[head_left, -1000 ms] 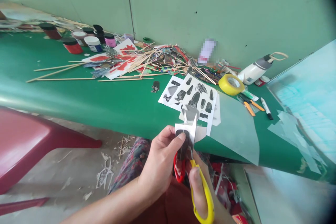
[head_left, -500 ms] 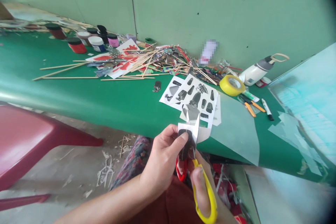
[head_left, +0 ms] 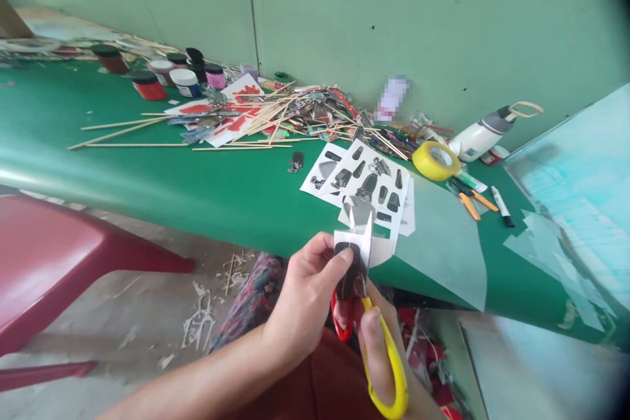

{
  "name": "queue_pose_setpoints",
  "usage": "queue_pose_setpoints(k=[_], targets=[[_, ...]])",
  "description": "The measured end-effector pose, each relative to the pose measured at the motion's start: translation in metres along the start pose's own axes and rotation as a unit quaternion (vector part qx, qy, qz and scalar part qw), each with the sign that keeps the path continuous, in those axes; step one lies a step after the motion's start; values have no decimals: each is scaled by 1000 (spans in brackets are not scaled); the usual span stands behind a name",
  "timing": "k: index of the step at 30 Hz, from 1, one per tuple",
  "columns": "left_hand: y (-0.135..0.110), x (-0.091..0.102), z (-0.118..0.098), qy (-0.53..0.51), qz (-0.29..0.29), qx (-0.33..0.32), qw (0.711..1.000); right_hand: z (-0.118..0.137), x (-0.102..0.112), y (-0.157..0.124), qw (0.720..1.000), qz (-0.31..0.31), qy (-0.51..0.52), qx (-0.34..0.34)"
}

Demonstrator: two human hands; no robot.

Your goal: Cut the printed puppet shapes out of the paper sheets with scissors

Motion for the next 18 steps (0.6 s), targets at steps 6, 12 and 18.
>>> queue_pose_setpoints(k=[6, 12, 18], targets=[[0, 2, 0, -9, 0, -9, 1000, 2, 0, 0, 996, 18, 80, -20], [0, 3, 0, -13, 8, -5, 1000, 6, 1, 2, 997, 14, 70, -5], [1, 3, -3, 13, 6, -8, 1000, 1, 0, 3, 997, 21, 66, -20]])
Point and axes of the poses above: each hand's wrist, its own y-axis towards the middle knuckle, its own x-axis out of the back of the hand, z = x × y, the point moved 4 cm from there along y, towards the middle knuckle, and after that the axes turned 4 degrees about -x, right-handed, at the moved point
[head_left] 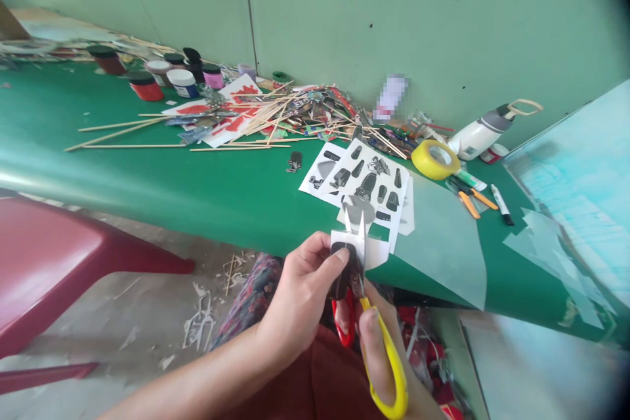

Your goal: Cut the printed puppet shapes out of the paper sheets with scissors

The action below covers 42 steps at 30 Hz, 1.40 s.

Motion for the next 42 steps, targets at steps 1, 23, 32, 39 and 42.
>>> queue_pose_setpoints(k=[1, 23, 32, 39, 42], targets=[[0, 1, -1, 7, -3, -2, 1000, -1, 0, 0, 1000, 0, 2, -7], [10, 7, -12, 105, 34, 42, 993, 1, 9, -4, 995, 20, -101, -6], [10, 4, -12, 90, 34, 38, 995, -4, 10, -6, 995, 5, -102, -12], [9, 4, -13, 93, 37, 41, 994, -4, 10, -7, 995, 25, -99, -23], [9, 3, -11, 81, 35, 41, 995, -3, 10, -6, 994, 22, -100, -28]])
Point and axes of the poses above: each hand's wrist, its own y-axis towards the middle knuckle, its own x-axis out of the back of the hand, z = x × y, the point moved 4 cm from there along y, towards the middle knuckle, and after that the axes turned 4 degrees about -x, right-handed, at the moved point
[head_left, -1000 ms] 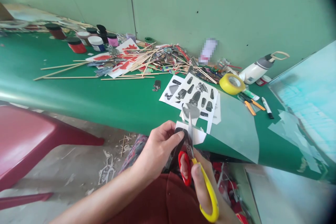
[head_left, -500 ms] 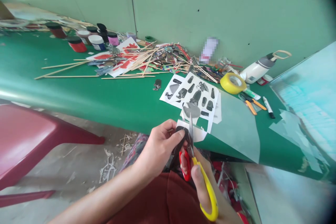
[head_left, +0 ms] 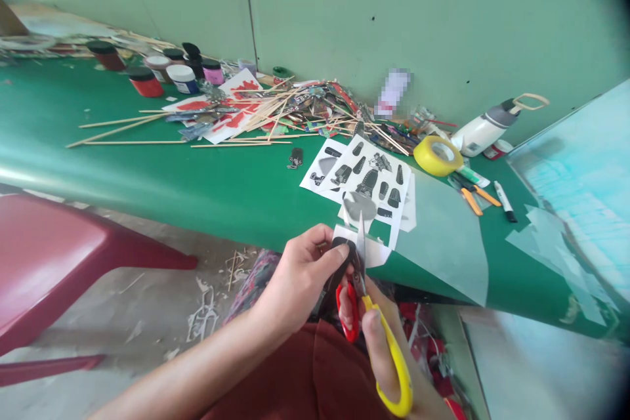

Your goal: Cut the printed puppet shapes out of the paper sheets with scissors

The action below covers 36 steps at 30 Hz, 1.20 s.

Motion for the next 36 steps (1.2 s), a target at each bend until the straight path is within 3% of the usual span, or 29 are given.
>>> queue_pose_setpoints(k=[10, 28, 36], targets=[[-5, -4, 5, -70, -28, 0, 997, -9, 0, 7, 998, -49, -11, -35], [-5, -6, 7, -87, -35, 3, 996, -3, -2, 3, 1000, -16, 12, -8], [-5, -4, 7, -82, -40, -3, 996, 5, -3, 0, 998, -2, 68, 18]])
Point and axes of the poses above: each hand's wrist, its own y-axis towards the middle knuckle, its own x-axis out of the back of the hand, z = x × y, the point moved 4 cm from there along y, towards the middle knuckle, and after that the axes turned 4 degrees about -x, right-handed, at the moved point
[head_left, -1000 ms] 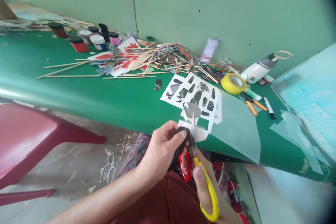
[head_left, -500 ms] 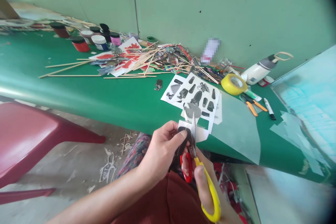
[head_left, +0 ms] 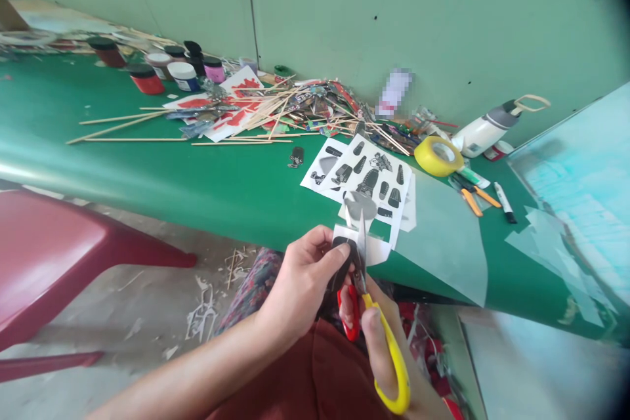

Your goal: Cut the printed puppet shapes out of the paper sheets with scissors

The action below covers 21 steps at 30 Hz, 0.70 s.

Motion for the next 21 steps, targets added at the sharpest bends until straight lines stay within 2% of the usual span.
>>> queue_pose_setpoints(k=[13, 21], targets=[[1, -1, -1, 6, 1, 10, 1000, 3, 2, 3, 998, -6, -42, 48], [1, 1, 1, 8, -2, 5, 1000, 2, 0, 4, 999, 20, -31, 21]])
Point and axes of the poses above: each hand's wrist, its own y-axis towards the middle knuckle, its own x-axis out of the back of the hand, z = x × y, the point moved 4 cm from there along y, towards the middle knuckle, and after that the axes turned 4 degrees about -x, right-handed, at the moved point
